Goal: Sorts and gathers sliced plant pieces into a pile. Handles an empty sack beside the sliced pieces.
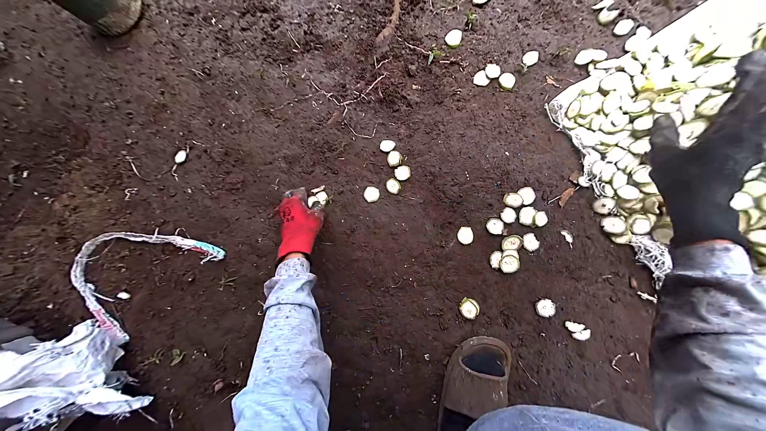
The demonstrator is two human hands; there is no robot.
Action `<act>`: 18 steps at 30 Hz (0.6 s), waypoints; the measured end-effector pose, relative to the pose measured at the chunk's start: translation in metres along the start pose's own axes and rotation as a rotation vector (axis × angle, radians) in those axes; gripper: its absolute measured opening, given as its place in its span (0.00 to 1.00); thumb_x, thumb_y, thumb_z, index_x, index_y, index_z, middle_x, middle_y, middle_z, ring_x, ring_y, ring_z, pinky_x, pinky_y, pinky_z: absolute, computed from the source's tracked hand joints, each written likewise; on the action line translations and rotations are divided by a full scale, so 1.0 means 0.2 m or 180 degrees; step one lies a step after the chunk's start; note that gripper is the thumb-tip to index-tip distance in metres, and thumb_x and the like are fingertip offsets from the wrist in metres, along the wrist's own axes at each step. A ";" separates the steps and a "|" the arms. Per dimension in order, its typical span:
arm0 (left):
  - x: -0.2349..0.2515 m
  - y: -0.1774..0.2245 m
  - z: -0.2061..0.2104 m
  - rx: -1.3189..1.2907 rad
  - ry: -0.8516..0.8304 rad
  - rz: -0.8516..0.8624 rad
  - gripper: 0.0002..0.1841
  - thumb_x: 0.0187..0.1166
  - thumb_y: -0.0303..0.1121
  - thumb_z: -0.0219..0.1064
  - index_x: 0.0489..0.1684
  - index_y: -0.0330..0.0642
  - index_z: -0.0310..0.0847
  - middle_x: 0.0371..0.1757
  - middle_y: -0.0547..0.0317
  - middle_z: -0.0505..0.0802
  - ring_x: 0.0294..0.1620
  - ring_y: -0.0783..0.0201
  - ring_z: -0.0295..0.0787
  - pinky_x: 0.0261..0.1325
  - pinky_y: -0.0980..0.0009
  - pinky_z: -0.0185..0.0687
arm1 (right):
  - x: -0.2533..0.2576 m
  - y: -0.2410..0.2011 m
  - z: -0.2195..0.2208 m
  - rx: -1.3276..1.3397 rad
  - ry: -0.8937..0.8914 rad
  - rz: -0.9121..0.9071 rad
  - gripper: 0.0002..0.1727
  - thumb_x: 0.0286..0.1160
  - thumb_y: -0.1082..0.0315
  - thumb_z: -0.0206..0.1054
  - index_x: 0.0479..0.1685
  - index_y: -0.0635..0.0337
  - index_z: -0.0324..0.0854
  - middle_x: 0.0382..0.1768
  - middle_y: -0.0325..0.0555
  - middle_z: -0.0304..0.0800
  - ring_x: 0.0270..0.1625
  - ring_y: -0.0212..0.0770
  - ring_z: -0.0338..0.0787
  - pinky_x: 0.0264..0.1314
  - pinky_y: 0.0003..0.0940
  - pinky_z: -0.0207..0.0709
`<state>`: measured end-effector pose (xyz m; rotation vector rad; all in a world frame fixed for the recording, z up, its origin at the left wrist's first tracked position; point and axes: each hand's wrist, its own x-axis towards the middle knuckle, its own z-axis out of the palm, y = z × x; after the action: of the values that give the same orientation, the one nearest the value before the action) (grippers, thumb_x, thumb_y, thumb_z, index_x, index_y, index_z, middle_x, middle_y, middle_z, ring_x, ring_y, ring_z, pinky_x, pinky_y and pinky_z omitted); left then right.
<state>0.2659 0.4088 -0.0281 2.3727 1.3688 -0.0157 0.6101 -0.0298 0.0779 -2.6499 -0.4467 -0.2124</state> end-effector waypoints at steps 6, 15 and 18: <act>0.05 -0.02 0.06 0.0271 -0.0143 -0.0245 0.25 0.78 0.30 0.72 0.71 0.24 0.75 0.70 0.19 0.81 0.75 0.25 0.75 0.78 0.30 0.66 | -0.46 -0.10 0.50 0.0032 -0.1663 -0.0960 0.52 0.64 0.34 0.74 0.93 0.33 0.56 0.95 0.60 0.40 0.94 0.71 0.40 0.84 0.82 0.44; -0.26 0.80 -0.06 -0.2075 -0.0680 0.1069 0.26 0.75 0.23 0.71 0.74 0.33 0.74 0.58 0.42 0.89 0.48 0.56 0.91 0.53 0.58 0.90 | -0.97 -0.08 0.74 -0.0167 -0.0911 -0.1704 0.27 0.76 0.41 0.62 0.68 0.41 0.87 0.66 0.65 0.85 0.67 0.71 0.83 0.61 0.70 0.74; -0.34 1.27 -0.06 -0.2756 -0.1597 0.2592 0.41 0.76 0.30 0.71 0.93 0.43 0.56 0.87 0.51 0.74 0.72 0.65 0.84 0.66 0.71 0.85 | -0.87 -0.10 0.66 -0.0136 -0.1897 -0.1681 0.22 0.79 0.55 0.67 0.68 0.53 0.86 0.58 0.66 0.88 0.62 0.68 0.87 0.58 0.64 0.79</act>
<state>0.4392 0.2449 0.0817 1.7991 0.0567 0.1621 0.4511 -0.0008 -0.0697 -2.5432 -1.3402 0.4306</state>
